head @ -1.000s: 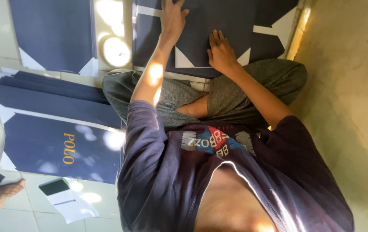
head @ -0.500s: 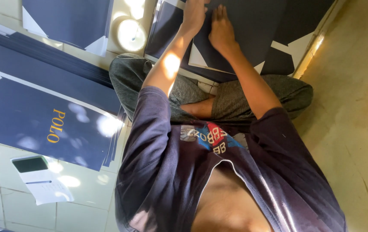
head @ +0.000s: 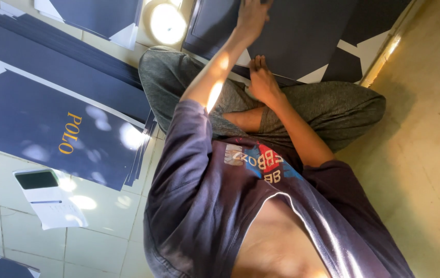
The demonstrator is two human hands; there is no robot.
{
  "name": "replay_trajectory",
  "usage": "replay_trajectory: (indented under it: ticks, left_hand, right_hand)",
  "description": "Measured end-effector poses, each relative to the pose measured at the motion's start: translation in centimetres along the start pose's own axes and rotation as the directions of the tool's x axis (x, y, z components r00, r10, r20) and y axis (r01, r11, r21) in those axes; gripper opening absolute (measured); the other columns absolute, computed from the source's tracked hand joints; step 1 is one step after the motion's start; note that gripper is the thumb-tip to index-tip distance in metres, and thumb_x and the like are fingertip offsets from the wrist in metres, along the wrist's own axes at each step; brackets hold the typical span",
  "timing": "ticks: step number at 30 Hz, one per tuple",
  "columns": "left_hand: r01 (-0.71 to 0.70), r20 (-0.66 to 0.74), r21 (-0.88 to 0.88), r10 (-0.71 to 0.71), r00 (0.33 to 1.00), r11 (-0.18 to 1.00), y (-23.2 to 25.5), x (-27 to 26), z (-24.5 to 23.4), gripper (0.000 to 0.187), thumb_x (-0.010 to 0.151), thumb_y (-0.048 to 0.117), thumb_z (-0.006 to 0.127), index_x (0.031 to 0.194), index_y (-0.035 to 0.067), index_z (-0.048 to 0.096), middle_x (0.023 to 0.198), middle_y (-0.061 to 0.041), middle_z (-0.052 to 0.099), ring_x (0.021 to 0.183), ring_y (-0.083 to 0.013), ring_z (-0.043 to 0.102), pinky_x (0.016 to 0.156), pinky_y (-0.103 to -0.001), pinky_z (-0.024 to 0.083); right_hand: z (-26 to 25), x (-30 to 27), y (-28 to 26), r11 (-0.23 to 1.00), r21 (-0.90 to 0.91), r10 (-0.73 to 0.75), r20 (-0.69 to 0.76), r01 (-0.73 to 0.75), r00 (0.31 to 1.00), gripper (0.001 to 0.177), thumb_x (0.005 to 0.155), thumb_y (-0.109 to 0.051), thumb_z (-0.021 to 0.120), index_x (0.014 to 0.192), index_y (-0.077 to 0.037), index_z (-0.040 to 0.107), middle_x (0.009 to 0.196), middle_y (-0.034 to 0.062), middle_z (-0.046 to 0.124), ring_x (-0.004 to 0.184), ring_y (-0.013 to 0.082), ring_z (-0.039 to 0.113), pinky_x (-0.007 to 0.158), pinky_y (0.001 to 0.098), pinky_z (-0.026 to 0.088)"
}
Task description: The person folds and stacks blue cardstock folders on the floor by hand.
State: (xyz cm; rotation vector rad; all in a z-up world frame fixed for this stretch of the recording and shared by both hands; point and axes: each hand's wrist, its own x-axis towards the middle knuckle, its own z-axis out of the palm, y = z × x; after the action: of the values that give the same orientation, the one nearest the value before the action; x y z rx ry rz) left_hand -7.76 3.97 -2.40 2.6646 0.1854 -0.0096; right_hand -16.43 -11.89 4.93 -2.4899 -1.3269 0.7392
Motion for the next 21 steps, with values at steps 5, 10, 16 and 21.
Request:
replay_trajectory:
  ticks: [5, 10, 16, 21]
  left_hand:
    - [-0.204, -0.043, 0.137, 0.211, 0.976, 0.969, 0.1, -4.7, 2.2, 0.056, 0.091, 0.012, 0.084, 0.142, 0.025, 0.065, 0.164, -0.013, 0.013, 0.149, -0.0475, 0.0, 0.115, -0.075, 0.035]
    - [-0.141, 0.153, 0.214, 0.109, 0.982, 0.966, 2.4, -8.4, -0.6, 0.067, 0.098, 0.01, 0.074, 0.158, 0.022, 0.048, 0.168, -0.008, 0.007, 0.153, -0.037, 0.0, 0.121, -0.067, 0.027]
    - [-0.097, 0.278, 0.275, 0.017, 0.96, 0.957, 3.5, -7.4, -2.5, 0.06, 0.106, 0.033, 0.067, 0.16, 0.024, 0.042, 0.168, -0.011, 0.007, 0.152, -0.0403, 0.003, 0.118, -0.066, 0.033]
    - [-0.168, 0.229, 0.24, 0.112, 0.967, 0.956, 1.5, -9.6, -2.1, 0.063, 0.112, 0.039, 0.063, 0.167, 0.029, 0.033, 0.169, -0.012, -0.002, 0.155, -0.0354, -0.003, 0.125, -0.062, 0.017]
  right_hand:
    - [-2.6, -1.0, -0.2, 0.997, 0.06, -0.043, 0.05, 0.039, 0.998, 0.077, 0.091, -0.002, 0.069, 0.156, 0.001, 0.028, 0.157, 0.032, 0.029, 0.144, 0.0506, 0.031, 0.091, 0.062, 0.05]
    - [-1.0, -1.8, 0.4, 0.963, 0.205, -0.144, -0.15, 0.173, 0.978, 0.057, 0.094, 0.007, 0.054, 0.149, 0.012, 0.04, 0.154, 0.0349, 0.038, 0.142, 0.0629, 0.025, 0.103, 0.0659, 0.041]
    - [-1.1, -4.2, 1.1, 0.995, 0.089, 0.04, 0.028, -0.042, 0.999, 0.067, 0.107, -0.015, 0.056, 0.16, 0.009, 0.021, 0.167, 0.0293, 0.017, 0.154, 0.0483, 0.018, 0.107, 0.0637, 0.043]
    - [-5.2, -7.0, 4.3, 0.941, -0.02, 0.337, 0.164, -0.339, 0.927, 0.073, 0.105, -0.023, 0.058, 0.156, 0.013, 0.02, 0.166, 0.0324, 0.016, 0.155, 0.0463, 0.015, 0.109, 0.0638, 0.043]
